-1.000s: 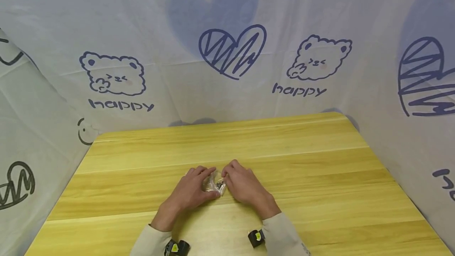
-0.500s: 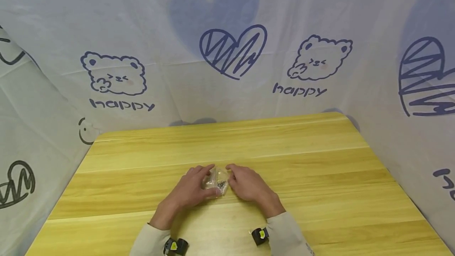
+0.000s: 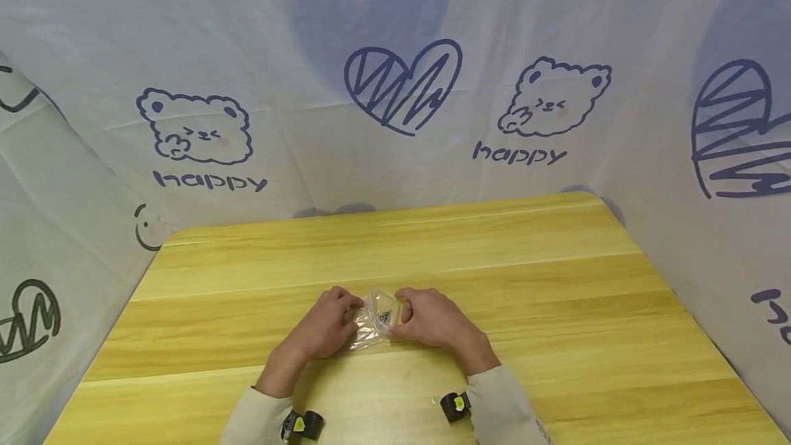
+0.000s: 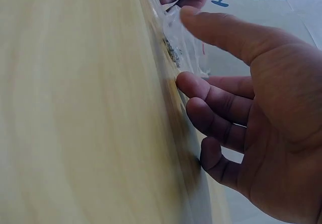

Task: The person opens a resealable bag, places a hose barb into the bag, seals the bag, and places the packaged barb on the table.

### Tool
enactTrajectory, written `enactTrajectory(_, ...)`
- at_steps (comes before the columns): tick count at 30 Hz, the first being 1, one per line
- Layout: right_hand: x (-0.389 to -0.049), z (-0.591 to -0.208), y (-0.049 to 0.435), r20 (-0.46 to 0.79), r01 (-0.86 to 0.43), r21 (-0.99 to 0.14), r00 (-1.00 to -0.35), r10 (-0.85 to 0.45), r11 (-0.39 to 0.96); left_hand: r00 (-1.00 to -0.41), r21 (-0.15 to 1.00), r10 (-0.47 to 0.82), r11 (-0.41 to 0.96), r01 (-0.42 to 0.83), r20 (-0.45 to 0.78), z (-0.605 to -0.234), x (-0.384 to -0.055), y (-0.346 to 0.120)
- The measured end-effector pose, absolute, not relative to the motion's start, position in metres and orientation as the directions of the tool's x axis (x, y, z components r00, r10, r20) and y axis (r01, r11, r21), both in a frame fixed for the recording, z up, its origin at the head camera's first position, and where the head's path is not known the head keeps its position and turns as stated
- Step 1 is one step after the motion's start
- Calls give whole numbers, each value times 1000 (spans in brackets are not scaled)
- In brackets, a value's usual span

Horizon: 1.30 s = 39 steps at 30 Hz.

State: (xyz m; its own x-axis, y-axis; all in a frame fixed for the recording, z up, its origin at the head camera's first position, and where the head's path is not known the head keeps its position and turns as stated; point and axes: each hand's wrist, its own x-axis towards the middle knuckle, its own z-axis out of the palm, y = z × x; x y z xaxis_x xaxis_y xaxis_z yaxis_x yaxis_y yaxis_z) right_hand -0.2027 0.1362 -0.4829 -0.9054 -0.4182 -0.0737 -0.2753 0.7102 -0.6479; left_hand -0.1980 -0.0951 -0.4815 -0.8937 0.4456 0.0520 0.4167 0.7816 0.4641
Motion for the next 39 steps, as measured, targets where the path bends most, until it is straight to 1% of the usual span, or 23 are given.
enactTrajectory(4,-202,-484,132,-66,-281,-645,-906,-419,710,-905,416,424,816,401,41,-481,-198,-95)
enactTrajectory(7,-201,-485,130,-44,-294,-627,-911,-410,722,-907,409,422,826,388,8,-480,-198,-94)
enactTrajectory(13,-202,-484,131,24,-324,-609,-920,-392,724,-884,528,454,781,334,-112,-478,-198,-92)
enactTrajectory(16,-202,-484,133,64,-352,-595,-917,-395,722,-872,553,469,768,323,-142,-475,-198,-92)
enactTrajectory(20,-203,-484,136,95,-364,-579,-919,-383,729,-866,557,473,768,315,-162,-472,-198,-90)
enactTrajectory(27,-205,-480,142,123,-326,-590,-940,-317,739,-856,554,489,765,329,-167,-470,-198,-87)
enactTrajectory(34,-206,-476,147,195,-333,-606,-943,-271,723,-832,519,540,753,406,-132,-469,-194,-82)
enactTrajectory(39,-208,-473,149,266,-355,-619,-934,-239,701,-826,514,541,759,399,-158,-468,-190,-80)
